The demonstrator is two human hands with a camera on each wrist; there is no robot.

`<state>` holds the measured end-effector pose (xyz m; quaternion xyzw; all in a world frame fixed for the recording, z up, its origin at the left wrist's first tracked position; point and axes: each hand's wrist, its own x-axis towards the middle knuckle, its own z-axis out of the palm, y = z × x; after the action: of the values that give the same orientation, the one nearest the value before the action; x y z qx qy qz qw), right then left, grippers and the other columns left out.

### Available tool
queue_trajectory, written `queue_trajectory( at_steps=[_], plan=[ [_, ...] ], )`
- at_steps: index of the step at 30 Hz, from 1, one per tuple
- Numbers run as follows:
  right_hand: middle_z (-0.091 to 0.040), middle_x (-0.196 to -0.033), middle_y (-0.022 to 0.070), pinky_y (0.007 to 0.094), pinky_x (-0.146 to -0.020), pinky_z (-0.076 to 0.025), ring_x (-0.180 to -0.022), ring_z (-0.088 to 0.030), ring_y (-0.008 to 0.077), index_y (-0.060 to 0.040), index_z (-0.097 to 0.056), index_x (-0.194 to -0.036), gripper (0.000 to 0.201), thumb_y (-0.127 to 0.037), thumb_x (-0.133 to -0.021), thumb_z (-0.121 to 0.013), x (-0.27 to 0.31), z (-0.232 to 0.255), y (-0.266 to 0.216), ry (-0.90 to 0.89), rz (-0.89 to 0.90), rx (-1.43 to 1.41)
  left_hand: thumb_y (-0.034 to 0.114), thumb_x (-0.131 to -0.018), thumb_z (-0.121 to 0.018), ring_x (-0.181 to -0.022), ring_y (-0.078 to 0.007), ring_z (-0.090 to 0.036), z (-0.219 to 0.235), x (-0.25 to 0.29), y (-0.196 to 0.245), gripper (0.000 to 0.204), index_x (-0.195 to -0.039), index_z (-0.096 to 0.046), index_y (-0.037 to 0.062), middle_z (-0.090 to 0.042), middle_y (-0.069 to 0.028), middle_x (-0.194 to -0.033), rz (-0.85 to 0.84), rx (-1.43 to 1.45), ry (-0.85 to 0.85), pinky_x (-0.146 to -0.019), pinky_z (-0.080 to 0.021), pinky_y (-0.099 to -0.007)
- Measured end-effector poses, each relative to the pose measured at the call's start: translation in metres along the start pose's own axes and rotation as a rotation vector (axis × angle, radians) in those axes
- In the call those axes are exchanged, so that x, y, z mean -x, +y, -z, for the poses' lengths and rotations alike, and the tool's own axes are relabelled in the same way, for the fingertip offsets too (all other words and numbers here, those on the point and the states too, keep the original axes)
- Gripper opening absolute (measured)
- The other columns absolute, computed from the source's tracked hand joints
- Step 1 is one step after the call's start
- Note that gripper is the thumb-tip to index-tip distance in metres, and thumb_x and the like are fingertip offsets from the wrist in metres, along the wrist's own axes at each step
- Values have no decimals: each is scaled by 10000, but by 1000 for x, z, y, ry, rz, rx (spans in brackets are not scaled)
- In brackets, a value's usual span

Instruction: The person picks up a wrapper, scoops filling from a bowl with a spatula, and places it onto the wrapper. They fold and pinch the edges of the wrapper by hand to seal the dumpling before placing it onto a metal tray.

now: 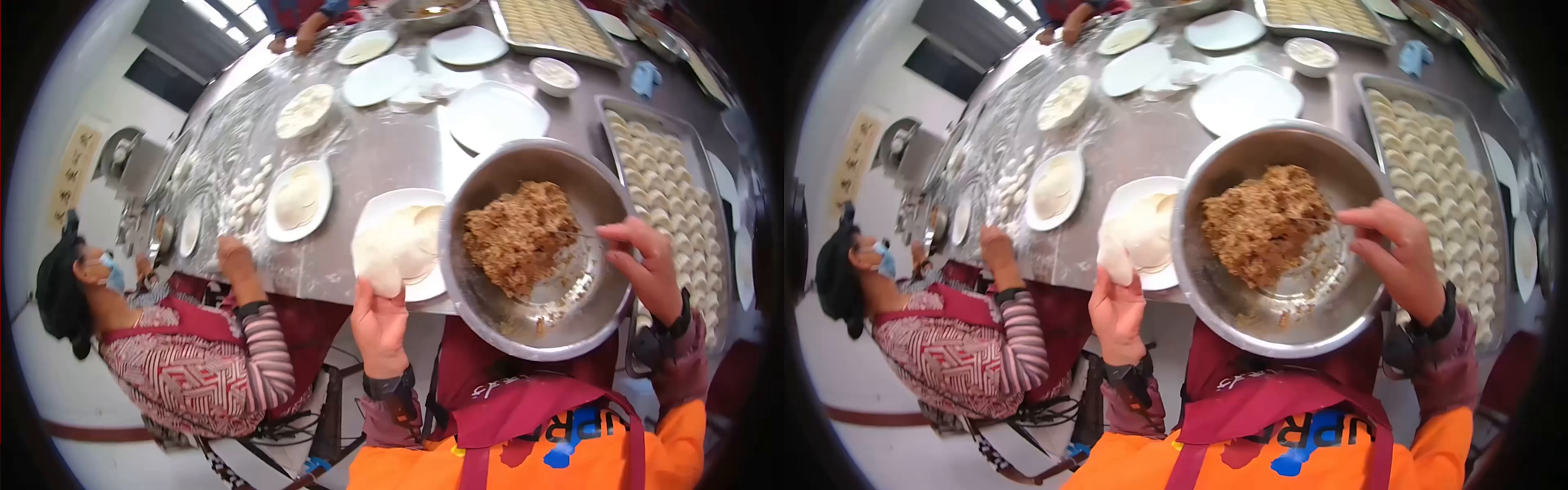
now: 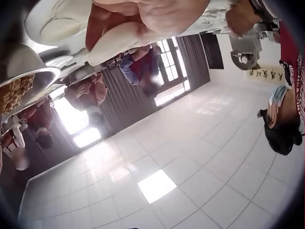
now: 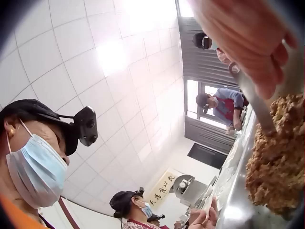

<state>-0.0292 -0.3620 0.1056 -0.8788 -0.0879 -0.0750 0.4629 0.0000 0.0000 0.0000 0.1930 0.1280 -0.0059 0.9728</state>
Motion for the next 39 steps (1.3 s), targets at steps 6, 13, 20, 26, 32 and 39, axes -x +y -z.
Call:
queue_trajectory(
  at_steps=[6, 13, 20, 26, 32, 39],
  plan=[
    [-563, -703, 101, 327, -597, -428, -655, -539, 242, -23, -652, -925, 156, -55, -776, -617, -20, -11, -14, -94, 241, 114, 114, -927, -466, -1171, -233, -497, -18, 10, -10, 373, -1293, -413, 62, -495, -95, -1281, 116, 17, 8, -816, -540, -379],
    [-571, -710, 95, 319, -587, -425, -660, -550, 230, -2, -634, -877, 101, -20, -785, -596, -25, -17, -6, 43, 379, 101, 91, -936, -430, -1164, -222, -503, -18, 22, -7, 412, -1336, -337, 65, -429, -111, -1336, 76, -178, -18, -771, -567, -358],
    [-608, -814, 72, 236, -621, -471, -670, -591, 114, 15, -600, -954, 147, 3, -825, -530, 24, 7, 0, 325, -15, -215, 116, -939, -433, -1192, -288, -466, -27, 20, -15, 422, -1337, -321, 25, -413, -149, -1341, 6, -230, -57, -832, -540, -402],
    [-605, -826, 67, 224, -637, -474, -703, -597, 101, 24, -586, -963, 145, 13, -839, -511, 38, -20, -4, 318, -64, -335, 253, -954, -418, -1283, -315, -349, -47, 28, -25, 510, -1377, -250, 22, -310, -172, -1412, 30, -157, -190, -987, -420, -464],
    [-599, -837, 46, 203, -628, -467, -714, -584, 71, 13, -582, -975, 138, -8, -870, -494, 33, -36, -7, 289, -143, -530, 310, -939, -446, -1283, -334, -344, -51, 36, -36, 572, -1391, -214, 45, -287, -182, -1419, 109, -187, -281, -973, -417, -496],
    [-596, -820, 44, 195, -610, -462, -699, -570, 63, 2, -565, -990, 135, -25, -890, -478, 27, -38, -7, 301, -144, -671, 318, -922, -482, -1282, -354, -338, -61, 38, -42, 615, -1398, -195, 53, -279, -186, -1420, 94, -291, -311, -966, -420, -500]
  ],
)
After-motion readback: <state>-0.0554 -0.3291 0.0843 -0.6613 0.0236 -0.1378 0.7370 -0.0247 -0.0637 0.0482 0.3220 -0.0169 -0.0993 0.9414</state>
